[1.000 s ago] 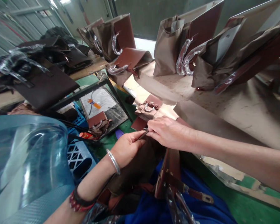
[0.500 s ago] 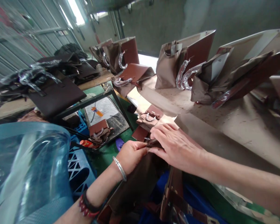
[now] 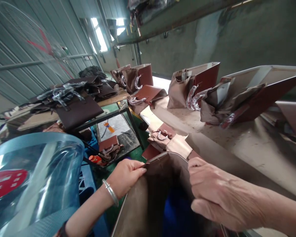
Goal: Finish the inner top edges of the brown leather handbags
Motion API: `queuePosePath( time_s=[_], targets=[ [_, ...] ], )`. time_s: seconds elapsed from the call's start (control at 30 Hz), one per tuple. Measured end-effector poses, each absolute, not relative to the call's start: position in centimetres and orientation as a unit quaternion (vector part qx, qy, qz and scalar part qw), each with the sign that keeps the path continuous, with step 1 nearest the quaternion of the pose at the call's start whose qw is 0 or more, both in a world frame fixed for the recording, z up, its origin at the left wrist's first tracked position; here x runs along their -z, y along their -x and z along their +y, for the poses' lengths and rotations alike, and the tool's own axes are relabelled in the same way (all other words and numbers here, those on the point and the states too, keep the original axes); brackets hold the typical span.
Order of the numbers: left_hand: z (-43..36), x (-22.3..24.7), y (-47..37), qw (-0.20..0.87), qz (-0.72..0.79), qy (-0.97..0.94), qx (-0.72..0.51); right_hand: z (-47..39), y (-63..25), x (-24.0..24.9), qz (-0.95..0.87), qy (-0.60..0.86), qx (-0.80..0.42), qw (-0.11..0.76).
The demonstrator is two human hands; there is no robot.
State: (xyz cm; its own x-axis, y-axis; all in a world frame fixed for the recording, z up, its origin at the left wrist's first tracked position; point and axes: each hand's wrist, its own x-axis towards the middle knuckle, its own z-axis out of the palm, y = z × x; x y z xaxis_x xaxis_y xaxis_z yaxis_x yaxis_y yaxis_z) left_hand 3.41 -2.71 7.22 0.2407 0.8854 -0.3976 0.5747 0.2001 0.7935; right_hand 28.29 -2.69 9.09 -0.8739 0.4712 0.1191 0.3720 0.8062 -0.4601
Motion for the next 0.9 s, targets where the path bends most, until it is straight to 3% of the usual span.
queuePosePath(
  time_s=[0.23, 0.47, 0.63, 0.8, 0.9],
  targets=[
    [-3.1, -4.8, -4.5, 0.369, 0.626, -0.683, -0.081, -0.7, -28.2, -5.4, -0.898, 0.326, -0.297, 0.003],
    [-1.6, -2.8, -5.2, 0.399, 0.617, -0.671, -0.093, 2.6, -25.7, -2.9, -0.843, 0.45, -0.287, 0.066],
    [-1.1, -2.6, -4.8, 0.427, 0.614, -0.658, -0.091, 4.8, -24.6, -1.7, -0.905, 0.37, -0.186, 0.101],
    [-0.6, -1.6, -4.4, 0.469, 0.612, -0.629, -0.101, 6.5, -22.8, -0.3, -0.907, 0.286, -0.309, 0.006],
    [-0.5, -1.2, -4.0, 0.512, 0.621, -0.583, -0.114, 6.8, -21.9, 0.2, -0.899, 0.268, -0.346, -0.005]
  ],
)
